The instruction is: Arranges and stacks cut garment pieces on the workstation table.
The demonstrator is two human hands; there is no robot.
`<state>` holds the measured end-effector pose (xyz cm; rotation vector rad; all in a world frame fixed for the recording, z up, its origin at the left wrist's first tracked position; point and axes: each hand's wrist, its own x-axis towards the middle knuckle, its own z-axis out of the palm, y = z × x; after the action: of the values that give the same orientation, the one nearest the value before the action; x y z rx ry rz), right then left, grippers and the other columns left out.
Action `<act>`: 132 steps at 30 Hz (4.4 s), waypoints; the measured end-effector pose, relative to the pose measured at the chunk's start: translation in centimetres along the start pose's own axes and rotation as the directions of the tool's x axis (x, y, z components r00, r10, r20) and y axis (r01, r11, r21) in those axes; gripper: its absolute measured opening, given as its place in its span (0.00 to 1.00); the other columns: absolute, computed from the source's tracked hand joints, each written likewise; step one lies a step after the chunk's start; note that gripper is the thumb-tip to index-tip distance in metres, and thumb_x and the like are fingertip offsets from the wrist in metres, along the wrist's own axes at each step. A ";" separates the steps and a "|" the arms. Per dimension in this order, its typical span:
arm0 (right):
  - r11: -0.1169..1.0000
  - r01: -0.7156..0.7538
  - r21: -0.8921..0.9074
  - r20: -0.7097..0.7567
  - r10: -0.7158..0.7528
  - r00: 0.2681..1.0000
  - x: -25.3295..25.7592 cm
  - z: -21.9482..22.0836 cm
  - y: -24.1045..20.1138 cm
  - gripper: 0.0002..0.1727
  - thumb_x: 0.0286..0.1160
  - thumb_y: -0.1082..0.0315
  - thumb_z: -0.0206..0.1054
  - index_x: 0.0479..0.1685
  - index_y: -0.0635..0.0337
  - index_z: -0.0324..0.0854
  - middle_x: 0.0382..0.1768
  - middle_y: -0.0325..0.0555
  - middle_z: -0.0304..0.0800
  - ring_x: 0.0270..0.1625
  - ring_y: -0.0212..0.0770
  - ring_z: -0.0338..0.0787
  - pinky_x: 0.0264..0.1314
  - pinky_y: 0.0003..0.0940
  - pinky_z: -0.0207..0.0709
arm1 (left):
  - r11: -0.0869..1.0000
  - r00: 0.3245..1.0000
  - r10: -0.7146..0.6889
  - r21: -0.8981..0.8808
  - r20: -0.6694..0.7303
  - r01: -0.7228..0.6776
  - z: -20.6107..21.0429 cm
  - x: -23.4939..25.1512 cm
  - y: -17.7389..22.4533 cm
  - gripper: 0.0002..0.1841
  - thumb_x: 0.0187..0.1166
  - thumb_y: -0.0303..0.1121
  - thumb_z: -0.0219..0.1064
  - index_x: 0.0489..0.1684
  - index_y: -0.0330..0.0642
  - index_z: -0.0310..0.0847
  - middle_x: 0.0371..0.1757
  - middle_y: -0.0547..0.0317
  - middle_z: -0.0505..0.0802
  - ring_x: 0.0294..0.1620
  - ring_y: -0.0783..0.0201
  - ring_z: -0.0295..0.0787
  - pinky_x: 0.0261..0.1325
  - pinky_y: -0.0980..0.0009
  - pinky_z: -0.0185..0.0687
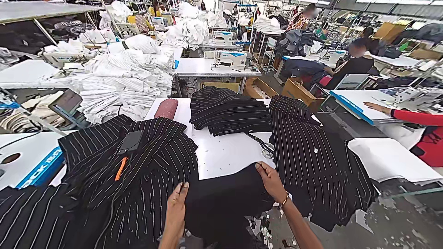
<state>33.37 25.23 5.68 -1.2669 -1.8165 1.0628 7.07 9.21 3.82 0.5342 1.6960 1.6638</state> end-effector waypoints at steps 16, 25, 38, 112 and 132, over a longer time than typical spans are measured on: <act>0.861 0.339 -0.378 0.485 -0.128 0.865 0.1 -7.6 -2.5 0.12 0.80 0.71 0.64 0.51 0.64 0.93 0.49 0.56 0.96 0.54 0.52 0.95 0.64 0.52 0.83 | 0.582 0.788 0.615 0.683 -0.014 -0.442 -7.9 2.7 4.9 0.15 0.77 0.31 0.60 0.47 0.28 0.90 0.48 0.35 0.95 0.51 0.42 0.93 0.56 0.41 0.81; 0.897 0.250 -0.366 0.060 -0.245 0.968 8.7 -8.4 -3.6 0.15 0.83 0.63 0.65 0.51 0.66 0.92 0.50 0.53 0.96 0.54 0.38 0.93 0.64 0.39 0.81 | 0.847 0.932 0.361 0.432 -0.034 -0.312 -8.3 8.9 5.5 0.14 0.78 0.35 0.69 0.49 0.30 0.89 0.50 0.51 0.94 0.55 0.70 0.87 0.65 0.65 0.78; 0.808 0.492 -0.324 0.572 -0.247 0.782 0.6 10.6 3.3 0.34 0.85 0.44 0.59 0.80 0.60 0.77 0.82 0.52 0.77 0.87 0.52 0.71 0.90 0.57 0.60 | 0.383 0.717 -0.024 0.669 0.697 -0.637 0.5 4.4 -6.6 0.46 0.68 0.62 0.74 0.85 0.41 0.71 0.91 0.46 0.68 0.93 0.45 0.57 0.89 0.31 0.43; 0.669 -0.345 -0.658 0.041 0.489 0.872 10.0 1.7 5.9 0.38 0.75 0.44 0.72 0.74 0.67 0.76 0.71 0.66 0.81 0.78 0.64 0.76 0.80 0.59 0.67 | 0.214 0.798 0.185 0.769 0.573 -0.602 7.0 12.3 -10.5 0.44 0.83 0.66 0.42 0.93 0.41 0.57 0.93 0.50 0.64 0.93 0.45 0.56 0.88 0.30 0.40; 0.702 0.452 -0.550 0.490 -0.167 0.856 3.9 9.7 7.9 0.28 0.87 0.57 0.53 0.84 0.56 0.74 0.88 0.50 0.69 0.89 0.57 0.68 0.86 0.65 0.60 | 0.258 0.741 0.149 0.698 0.654 -0.668 11.6 13.9 -10.5 0.33 0.90 0.53 0.44 0.92 0.48 0.60 0.94 0.61 0.64 0.94 0.52 0.54 0.89 0.31 0.39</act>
<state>27.00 28.09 -5.45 -1.0555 -2.7833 0.5083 7.83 26.19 -8.38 1.9545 2.0520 0.5014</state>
